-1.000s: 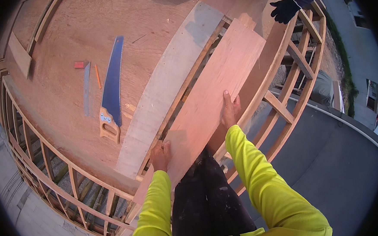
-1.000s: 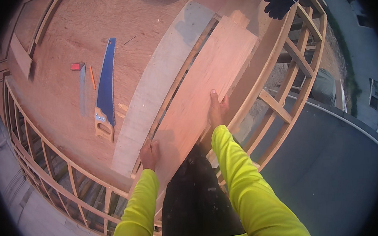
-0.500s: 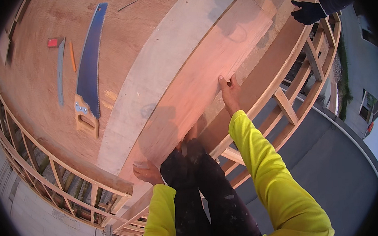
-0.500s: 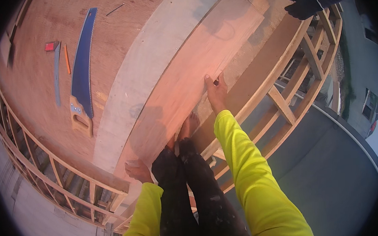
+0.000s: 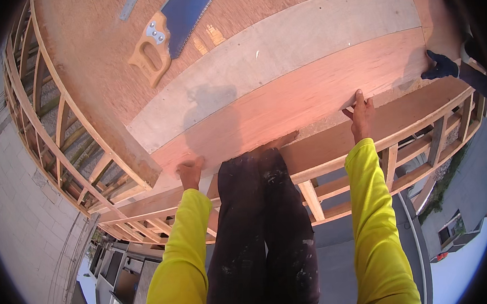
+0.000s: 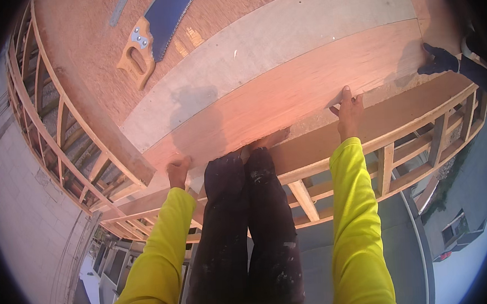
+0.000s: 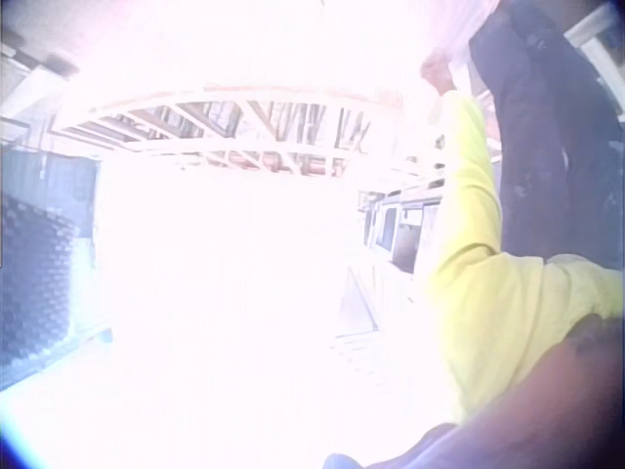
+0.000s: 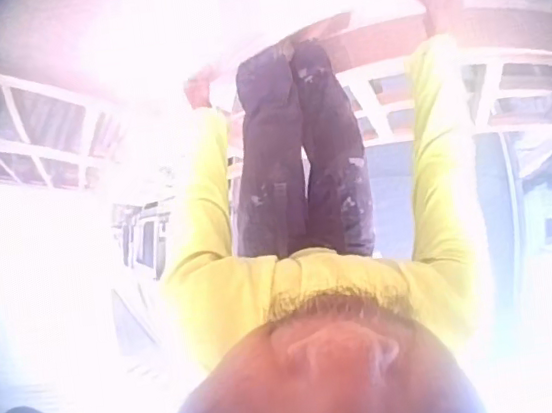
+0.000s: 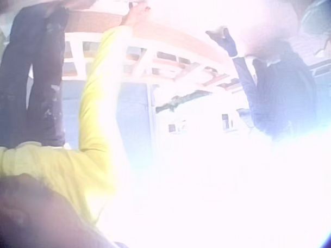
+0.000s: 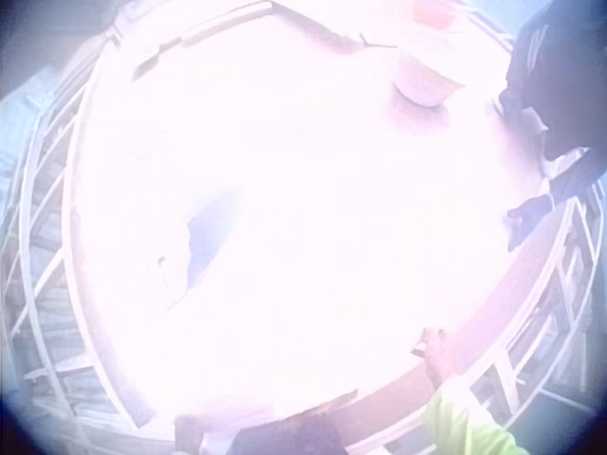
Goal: The person measures and marks a wooden plank, then saws it to fit a curved frame. They position the cut plank and secure it with nails using a hammer. Another person assists by holding the plank steady.
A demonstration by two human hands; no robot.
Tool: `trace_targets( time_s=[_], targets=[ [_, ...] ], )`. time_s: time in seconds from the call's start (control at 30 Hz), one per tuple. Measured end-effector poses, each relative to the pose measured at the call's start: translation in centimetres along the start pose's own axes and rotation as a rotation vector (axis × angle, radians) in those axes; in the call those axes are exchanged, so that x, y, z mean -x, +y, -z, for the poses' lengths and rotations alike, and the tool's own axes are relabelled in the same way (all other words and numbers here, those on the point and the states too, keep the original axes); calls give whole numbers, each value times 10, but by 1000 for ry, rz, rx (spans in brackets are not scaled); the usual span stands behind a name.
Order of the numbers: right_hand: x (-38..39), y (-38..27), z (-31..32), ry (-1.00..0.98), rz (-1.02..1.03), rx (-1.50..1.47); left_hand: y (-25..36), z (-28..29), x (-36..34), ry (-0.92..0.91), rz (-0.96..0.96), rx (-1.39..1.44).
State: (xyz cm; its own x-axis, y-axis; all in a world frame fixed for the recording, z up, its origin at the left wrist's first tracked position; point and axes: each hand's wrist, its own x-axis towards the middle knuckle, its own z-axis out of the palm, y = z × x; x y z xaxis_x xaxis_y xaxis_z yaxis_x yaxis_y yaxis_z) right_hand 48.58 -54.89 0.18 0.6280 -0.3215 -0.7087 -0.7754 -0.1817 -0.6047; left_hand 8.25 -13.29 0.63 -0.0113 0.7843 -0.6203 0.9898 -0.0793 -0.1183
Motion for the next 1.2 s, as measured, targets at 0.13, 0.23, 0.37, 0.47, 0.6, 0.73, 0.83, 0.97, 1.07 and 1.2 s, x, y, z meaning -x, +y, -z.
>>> trace_targets(
  time_s=[0.13,0.23,0.37,0.47,0.6,0.73,0.83,0.97,1.07,1.2],
  targets=[
    [19,-19,-8,44,-4,78,32,13,7,-147,3,-105],
    [39,-21,-39,94,-41,261,17,2,9,-8,56,-179],
    [61,-11,-53,94,-15,154,43,8,28,-57,128,-90],
    [55,-16,-52,79,-33,219,50,14,30,-72,163,-29],
    [67,-9,-57,58,-120,153,52,20,49,-41,148,-9],
    [88,12,-72,64,-170,79,52,-1,81,176,192,308],
    [79,12,-77,30,-189,89,55,-29,136,-220,146,392],
    [81,8,-71,-80,-231,75,45,-8,165,-528,-237,148],
    [79,5,-71,-100,-263,98,4,28,178,-490,-402,236],
    [72,5,-71,-24,-312,98,-75,27,163,-613,131,761]
  ],
)
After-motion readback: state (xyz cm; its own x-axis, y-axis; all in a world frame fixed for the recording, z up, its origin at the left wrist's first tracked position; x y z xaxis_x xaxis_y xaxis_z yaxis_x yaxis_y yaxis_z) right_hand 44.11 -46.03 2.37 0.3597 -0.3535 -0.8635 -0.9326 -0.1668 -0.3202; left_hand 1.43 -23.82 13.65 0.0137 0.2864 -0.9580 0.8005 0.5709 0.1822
